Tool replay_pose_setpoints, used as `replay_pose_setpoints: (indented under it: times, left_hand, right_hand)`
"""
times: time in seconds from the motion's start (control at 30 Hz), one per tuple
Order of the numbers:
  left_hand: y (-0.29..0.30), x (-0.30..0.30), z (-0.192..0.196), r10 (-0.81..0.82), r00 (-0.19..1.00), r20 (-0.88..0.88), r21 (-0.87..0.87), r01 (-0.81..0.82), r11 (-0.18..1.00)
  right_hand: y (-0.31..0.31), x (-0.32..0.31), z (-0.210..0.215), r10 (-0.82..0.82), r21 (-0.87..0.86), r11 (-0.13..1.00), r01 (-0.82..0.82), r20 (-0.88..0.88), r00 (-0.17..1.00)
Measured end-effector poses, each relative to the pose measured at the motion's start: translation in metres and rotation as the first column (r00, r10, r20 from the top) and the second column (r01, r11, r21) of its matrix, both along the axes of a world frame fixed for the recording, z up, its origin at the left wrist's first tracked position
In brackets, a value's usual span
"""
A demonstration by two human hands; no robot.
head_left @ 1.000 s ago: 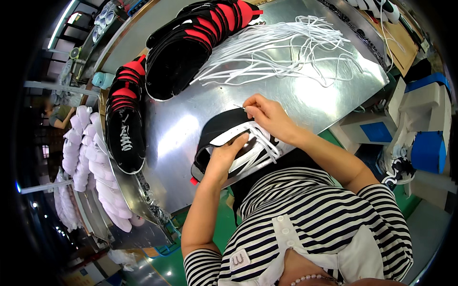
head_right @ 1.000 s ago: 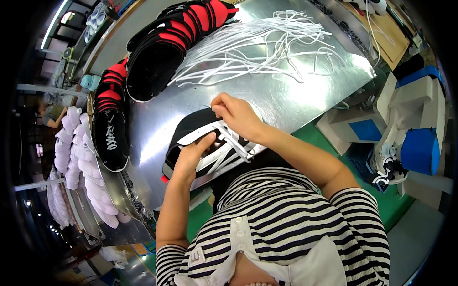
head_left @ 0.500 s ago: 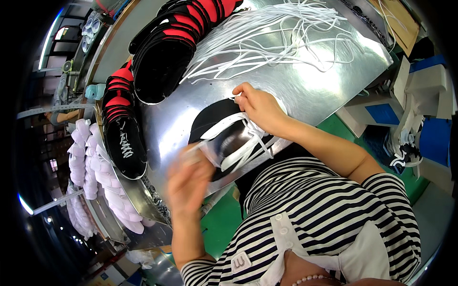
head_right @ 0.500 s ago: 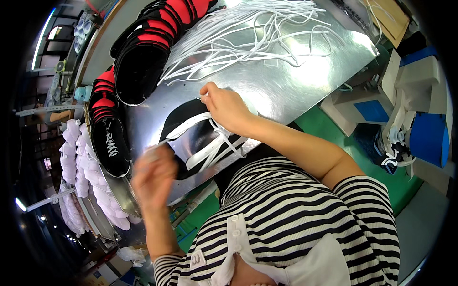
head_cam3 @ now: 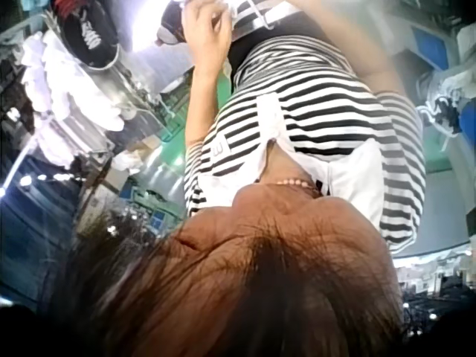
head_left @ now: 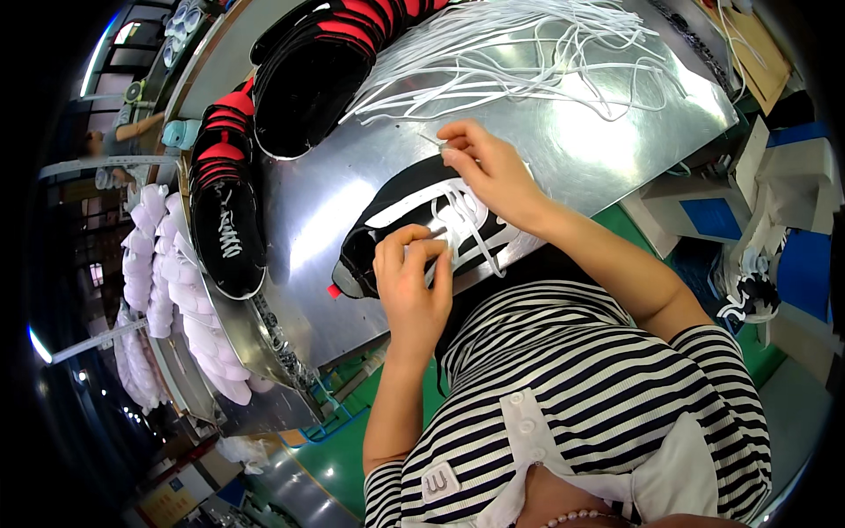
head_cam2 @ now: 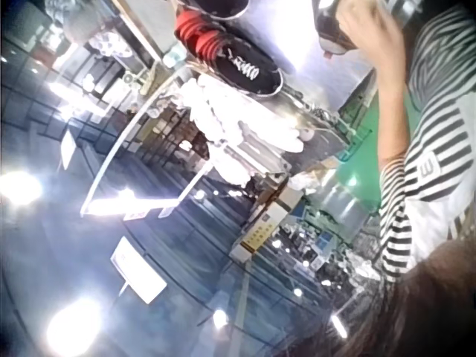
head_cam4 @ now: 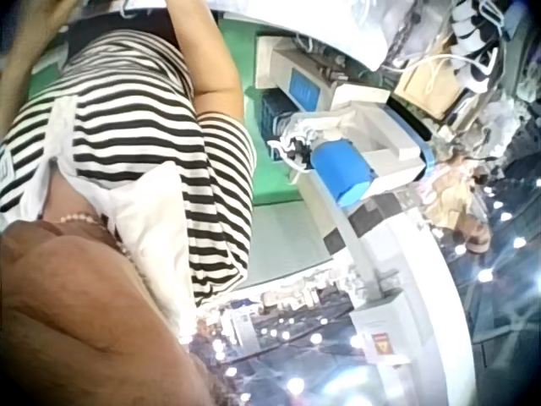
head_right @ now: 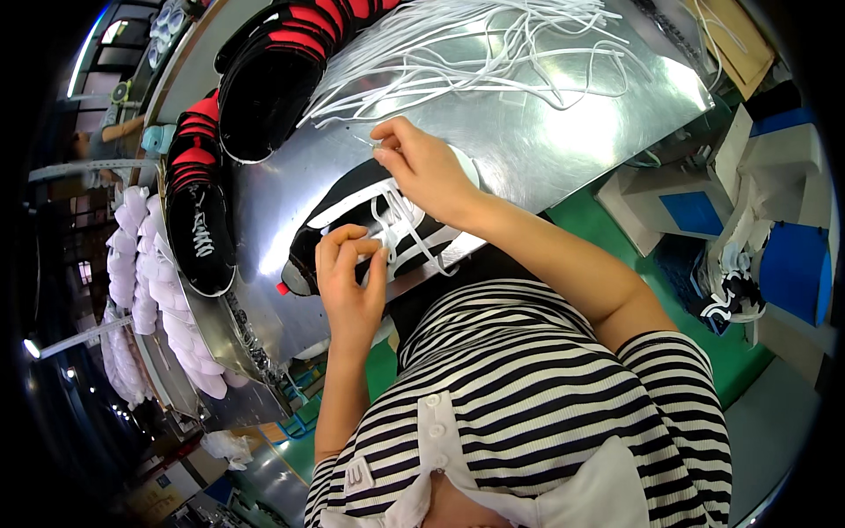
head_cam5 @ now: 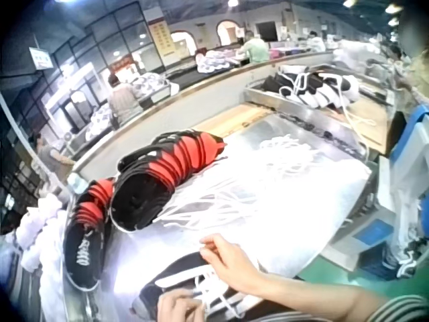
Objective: The person laces a black and white shoe by hand on a metal table, threading a white lace through the eyelets one by one, then repeats the process on another shoe.
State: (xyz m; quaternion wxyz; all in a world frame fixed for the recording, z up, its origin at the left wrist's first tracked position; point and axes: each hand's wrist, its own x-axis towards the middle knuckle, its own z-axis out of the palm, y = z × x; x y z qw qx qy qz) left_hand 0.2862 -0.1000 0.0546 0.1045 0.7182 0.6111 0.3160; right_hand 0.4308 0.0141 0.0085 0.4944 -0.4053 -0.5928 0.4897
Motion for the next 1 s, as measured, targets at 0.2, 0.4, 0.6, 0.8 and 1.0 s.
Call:
replay_pose_setpoints:
  times: [0.2,0.4,0.6,0.8,1.0]
  left_hand:
    - [0.0,-0.005,0.002,0.025,0.947,0.321,-0.137,0.02,0.99]
    - [-0.002,-0.007,0.008,0.111,0.807,0.581,-0.242,0.041,0.969]
    - [-0.004,-0.002,0.002,0.085,0.91,0.407,-0.233,0.014,0.972]
    - [0.006,0.004,-0.006,0.042,0.987,0.154,-0.112,-0.025,0.993]
    - [0.008,0.001,0.002,0.061,0.994,0.09,-0.204,-0.041,0.978]
  right_hand:
    - [-0.052,0.038,0.012,0.188,-0.165,0.969,-0.184,0.012,0.982]
    - [-0.075,0.047,0.027,0.339,-0.513,0.548,-0.661,-0.585,0.736]
    - [-0.041,0.042,0.042,0.283,-0.269,0.827,-0.494,-0.56,0.779]
    - [-0.015,0.029,0.02,0.146,-0.027,0.989,-0.143,0.119,0.982]
    - [-0.057,0.052,0.022,0.245,-0.147,0.964,-0.22,0.181,0.952]
